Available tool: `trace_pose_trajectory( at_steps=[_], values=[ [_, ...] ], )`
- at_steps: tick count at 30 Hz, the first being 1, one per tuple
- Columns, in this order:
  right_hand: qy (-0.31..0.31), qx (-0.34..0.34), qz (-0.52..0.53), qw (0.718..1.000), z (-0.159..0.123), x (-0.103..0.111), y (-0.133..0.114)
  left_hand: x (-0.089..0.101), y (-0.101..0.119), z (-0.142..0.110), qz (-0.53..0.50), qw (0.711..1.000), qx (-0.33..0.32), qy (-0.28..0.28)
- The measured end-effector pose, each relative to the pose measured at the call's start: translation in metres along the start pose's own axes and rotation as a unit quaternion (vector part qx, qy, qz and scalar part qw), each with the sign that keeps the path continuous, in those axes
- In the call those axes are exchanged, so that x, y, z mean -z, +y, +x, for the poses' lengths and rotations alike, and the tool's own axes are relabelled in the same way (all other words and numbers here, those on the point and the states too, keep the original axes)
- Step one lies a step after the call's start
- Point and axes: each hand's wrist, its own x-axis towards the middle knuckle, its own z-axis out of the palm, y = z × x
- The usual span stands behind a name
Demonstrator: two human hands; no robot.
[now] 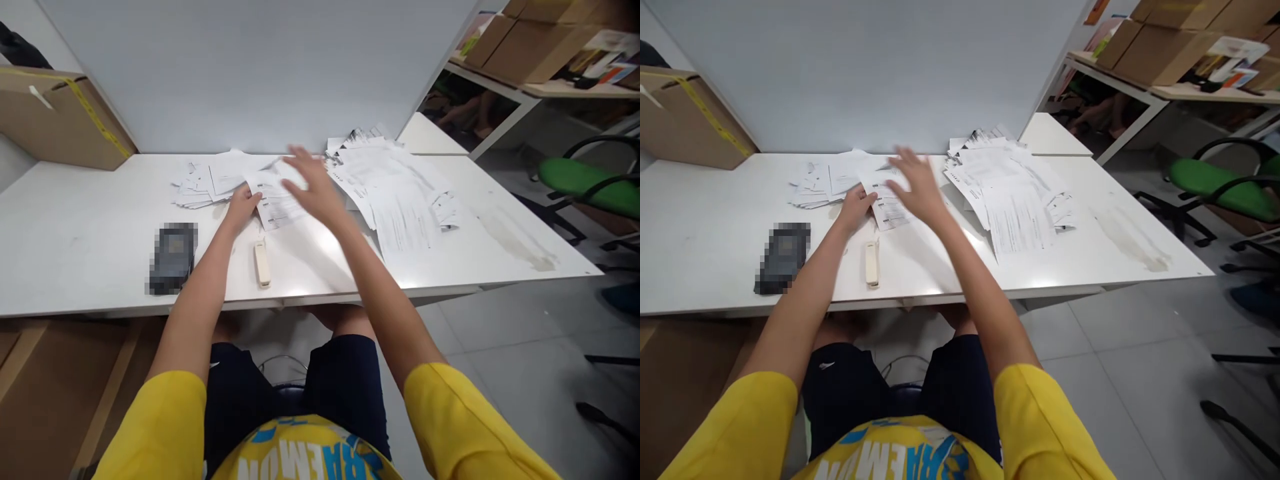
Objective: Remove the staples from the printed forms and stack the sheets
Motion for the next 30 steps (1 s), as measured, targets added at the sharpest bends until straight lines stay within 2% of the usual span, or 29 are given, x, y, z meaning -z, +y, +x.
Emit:
trace_pose_trajectory(
  at_steps=[2,4,6,8,10,13,19,23,26,28,30],
  values=[
    [0.069,-0.103,-0.053,0.991,-0.074,0.047,0.025,-0.002,0.003,-0.001,0.002,1.0,-0.006,-0.003],
    [0.073,-0.207,-0.131,0.967,-0.135,0.075,0.054,-0.003,0.005,-0.001,0.004,1.0,-0.019,0.0],
    [0.04,-0.292,-0.181,0.938,-0.169,0.081,0.078,-0.003,0.006,-0.001,0.007,0.999,-0.044,0.021],
    [0.013,-0.329,-0.194,0.924,-0.175,0.072,0.095,-0.002,0.006,0.0,0.013,0.997,-0.065,0.048],
    [-0.005,-0.332,-0.194,0.923,-0.161,0.06,0.106,0.001,0.004,0.0,0.021,0.995,-0.075,0.07],
    [-0.015,-0.328,-0.191,0.925,-0.125,0.052,0.115,0.006,0.003,0.001,0.03,0.993,-0.074,0.088],
    [-0.076,-0.338,-0.217,0.913,-0.063,0.058,0.139,0.009,0.007,0.001,0.026,0.99,-0.064,0.123],
    [-0.126,-0.355,-0.222,0.899,-0.029,0.065,0.165,0.008,0.007,-0.004,0.041,0.988,-0.075,0.128],
    [-0.154,-0.36,-0.217,0.894,-0.007,0.075,0.188,0.008,0.005,-0.007,0.049,0.981,-0.101,0.157],
    [-0.149,-0.37,-0.214,0.892,0.005,0.081,0.198,0.008,0.005,-0.009,0.055,0.978,-0.116,0.164],
    [-0.103,-0.377,-0.203,0.898,0.013,0.081,0.199,0.008,0.006,-0.01,0.074,0.977,-0.121,0.16]
  ],
)
